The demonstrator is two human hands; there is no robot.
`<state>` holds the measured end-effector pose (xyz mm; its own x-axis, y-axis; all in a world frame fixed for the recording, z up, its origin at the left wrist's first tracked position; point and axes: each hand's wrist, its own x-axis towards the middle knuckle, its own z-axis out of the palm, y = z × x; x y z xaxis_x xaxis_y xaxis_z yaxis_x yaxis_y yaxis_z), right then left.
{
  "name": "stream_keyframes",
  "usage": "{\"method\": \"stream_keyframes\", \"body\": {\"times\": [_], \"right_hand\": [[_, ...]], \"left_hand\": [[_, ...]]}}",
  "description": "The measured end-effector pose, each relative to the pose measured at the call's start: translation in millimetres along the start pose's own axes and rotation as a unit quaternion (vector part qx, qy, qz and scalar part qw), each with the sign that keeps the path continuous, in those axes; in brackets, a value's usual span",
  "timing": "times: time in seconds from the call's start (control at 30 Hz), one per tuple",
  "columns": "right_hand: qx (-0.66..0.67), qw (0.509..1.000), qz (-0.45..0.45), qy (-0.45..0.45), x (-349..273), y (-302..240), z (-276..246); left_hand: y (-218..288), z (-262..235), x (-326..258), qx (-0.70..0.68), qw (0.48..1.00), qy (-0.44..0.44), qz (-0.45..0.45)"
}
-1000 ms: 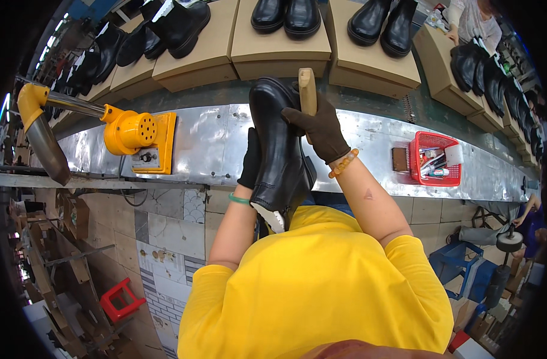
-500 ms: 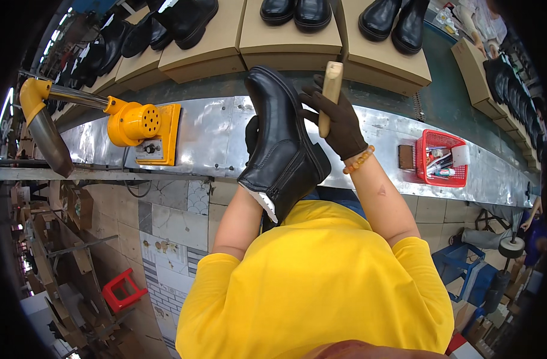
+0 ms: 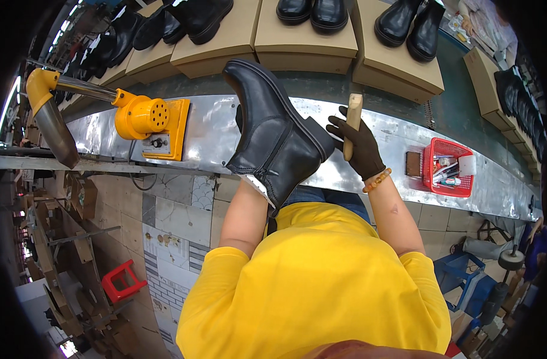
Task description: The person polishes black leather boots using a wooden block and a white cloth. They pick up boots from a row of boxes, rub the surface with the block, and wipe them with the cloth before placing them back. The process is repeated for multiple boots on a metal workbench.
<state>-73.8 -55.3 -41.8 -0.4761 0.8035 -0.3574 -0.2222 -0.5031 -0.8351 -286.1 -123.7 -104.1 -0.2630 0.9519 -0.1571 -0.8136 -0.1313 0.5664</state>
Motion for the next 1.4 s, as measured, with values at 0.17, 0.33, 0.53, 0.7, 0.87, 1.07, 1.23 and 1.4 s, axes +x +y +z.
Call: {"method": "stream_keyframes", "body": {"times": [0.17, 0.33, 0.53, 0.7, 0.87, 1.07, 1.23, 1.4], "right_hand": [[0.049, 0.996, 0.030, -0.070, -6, 11, 13], [0.070, 0.990, 0.050, -0.111, 2, 27, 19], [0.128, 0.981, 0.103, -0.099, 8, 40, 24], [0.154, 0.976, 0.123, -0.098, 18, 61, 20], [0.245, 0.954, 0.134, -0.113, 25, 70, 22], [0.247, 0.948, 0.178, -0.092, 27, 78, 17], [0.181, 0.967, 0.172, -0.056, 23, 82, 15], [0.282, 0.930, 0.198, -0.127, 38, 91, 17]], "left_hand": [[3, -1, 3, 0.008, 1.000, 0.006, 0.012], [12, -3, 3, 0.017, 0.999, 0.011, 0.031], [23, -11, 6, 0.065, 0.993, 0.036, 0.096], [30, -11, 11, 0.117, 0.980, 0.056, 0.151], [35, 9, 7, -0.027, 0.988, 0.026, 0.148], [38, 21, 6, 0.163, 0.951, 0.037, 0.259], [45, 32, 1, 0.259, 0.919, 0.039, 0.296], [61, 50, -10, 0.299, 0.905, 0.027, 0.303]]}}
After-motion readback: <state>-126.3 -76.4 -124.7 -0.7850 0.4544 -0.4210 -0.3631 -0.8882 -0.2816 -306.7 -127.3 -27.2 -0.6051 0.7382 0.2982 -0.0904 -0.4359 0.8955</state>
